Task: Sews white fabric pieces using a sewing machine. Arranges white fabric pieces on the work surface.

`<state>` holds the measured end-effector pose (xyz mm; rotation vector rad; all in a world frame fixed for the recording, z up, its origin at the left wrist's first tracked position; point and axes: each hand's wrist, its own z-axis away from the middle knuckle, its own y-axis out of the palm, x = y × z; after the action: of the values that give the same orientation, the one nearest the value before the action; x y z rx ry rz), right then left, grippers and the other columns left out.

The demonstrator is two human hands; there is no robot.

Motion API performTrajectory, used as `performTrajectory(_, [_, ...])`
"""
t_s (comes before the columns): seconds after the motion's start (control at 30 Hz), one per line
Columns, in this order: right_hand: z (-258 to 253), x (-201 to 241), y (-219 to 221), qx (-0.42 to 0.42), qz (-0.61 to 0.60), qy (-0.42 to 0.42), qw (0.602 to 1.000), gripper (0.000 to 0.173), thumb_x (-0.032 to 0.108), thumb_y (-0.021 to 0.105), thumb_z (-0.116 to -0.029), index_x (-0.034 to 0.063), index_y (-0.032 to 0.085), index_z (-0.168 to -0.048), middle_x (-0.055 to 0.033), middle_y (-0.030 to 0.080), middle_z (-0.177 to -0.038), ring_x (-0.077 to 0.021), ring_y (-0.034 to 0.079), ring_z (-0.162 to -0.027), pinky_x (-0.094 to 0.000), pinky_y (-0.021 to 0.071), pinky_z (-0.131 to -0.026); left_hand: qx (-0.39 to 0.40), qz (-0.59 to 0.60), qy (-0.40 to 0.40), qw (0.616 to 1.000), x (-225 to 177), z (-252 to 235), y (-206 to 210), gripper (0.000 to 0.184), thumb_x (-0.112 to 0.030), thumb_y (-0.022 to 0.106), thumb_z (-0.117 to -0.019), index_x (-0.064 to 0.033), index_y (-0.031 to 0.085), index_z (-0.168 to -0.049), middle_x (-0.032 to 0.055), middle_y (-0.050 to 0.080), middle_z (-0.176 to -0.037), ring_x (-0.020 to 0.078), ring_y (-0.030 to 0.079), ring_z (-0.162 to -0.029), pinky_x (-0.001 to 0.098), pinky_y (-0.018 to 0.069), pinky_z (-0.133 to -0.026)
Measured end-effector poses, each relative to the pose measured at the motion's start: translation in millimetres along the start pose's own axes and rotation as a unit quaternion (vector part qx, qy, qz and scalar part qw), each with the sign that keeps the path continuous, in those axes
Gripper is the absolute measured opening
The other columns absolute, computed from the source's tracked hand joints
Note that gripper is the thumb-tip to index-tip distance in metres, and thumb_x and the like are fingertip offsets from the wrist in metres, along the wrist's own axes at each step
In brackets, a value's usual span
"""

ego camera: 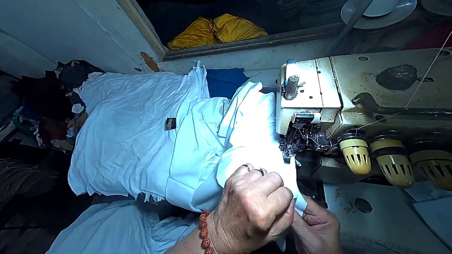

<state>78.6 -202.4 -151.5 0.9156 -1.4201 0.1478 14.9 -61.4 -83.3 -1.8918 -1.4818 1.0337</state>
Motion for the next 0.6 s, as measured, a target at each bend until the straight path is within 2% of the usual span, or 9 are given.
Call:
performTrajectory(0.07, [-1.7,-4.7,3.0,0.000,-0.001,-0.012,1.000,0.023,-0.001,0.068,-0.0902,0.0117,0.078,-0.106,0.0082,0.078,-0.095,0.0017,0.071,-0.085,-0.0183,0.0598,-0.079,0.010,-0.009,0.020,1.000,0.0,-1.9,2.7,0.016,-0.019,0.065,-0.0935,-0.0134,0.074,-0.082,-0.0009,0.067,-0.077,0.0104,0.058,-0.070,0.0316,0.0419,-0.080])
performTrajectory(0.17, [-3.3,-9.9,4.5,-0.003,0.007,-0.019,1.000,0.019,0.000,0.070,-0.0881,0.0110,0.078,-0.101,0.0087,0.077,-0.092,0.0030,0.070,-0.083,-0.0172,0.0590,-0.077,0.039,-0.003,0.035,0.999,4.1,-4.0,9.4,0.017,-0.017,0.065,-0.0931,-0.0129,0.070,-0.078,-0.0010,0.067,-0.077,0.0106,0.059,-0.070,0.0351,0.0433,-0.089])
performTrajectory(0.27, [-4.1,-9.2,5.7,-0.005,0.018,-0.019,1.000,0.017,0.001,0.070,-0.0883,0.0132,0.078,-0.097,0.0107,0.076,-0.089,0.0045,0.069,-0.082,-0.0162,0.0584,-0.076,0.041,0.012,0.031,0.999,6.2,-6.5,8.5,0.017,-0.017,0.066,-0.0928,-0.0119,0.072,-0.078,-0.0008,0.068,-0.075,0.0106,0.062,-0.071,0.0384,0.0439,-0.098])
performTrajectory(0.33, [-3.9,-8.0,6.1,-0.004,0.014,-0.017,1.000,0.020,-0.002,0.068,-0.0881,0.0120,0.078,-0.100,0.0098,0.077,-0.092,0.0034,0.070,-0.083,-0.0172,0.0591,-0.078,0.034,0.009,0.019,0.999,5.5,-4.8,7.3,0.015,-0.020,0.066,-0.0940,-0.0120,0.076,-0.085,-0.0011,0.069,-0.077,0.0100,0.062,-0.073,0.0376,0.0422,-0.096])
performTrajectory(0.43, [-3.4,-8.7,6.3,-0.008,0.010,-0.015,1.000,0.021,-0.004,0.067,-0.0873,0.0095,0.077,-0.100,0.0082,0.077,-0.090,0.0023,0.070,-0.082,-0.0179,0.0593,-0.076,0.028,-0.013,-0.001,1.000,4.2,0.7,8.7,0.015,-0.024,0.067,-0.0954,-0.0145,0.078,-0.092,-0.0021,0.070,-0.085,0.0108,0.062,-0.084,0.0373,0.0412,-0.095])
performTrajectory(0.6, [-3.5,-5.8,8.7,-0.015,0.010,0.001,1.000,0.019,-0.005,0.066,-0.0881,0.0102,0.076,-0.095,0.0093,0.076,-0.085,0.0036,0.069,-0.077,-0.0164,0.0584,-0.073,-0.006,-0.034,0.003,0.999,4.4,3.8,15.4,0.012,-0.014,0.068,-0.0934,-0.0140,0.074,-0.083,-0.0009,0.069,-0.083,0.0118,0.063,-0.082,0.0386,0.0426,-0.099])
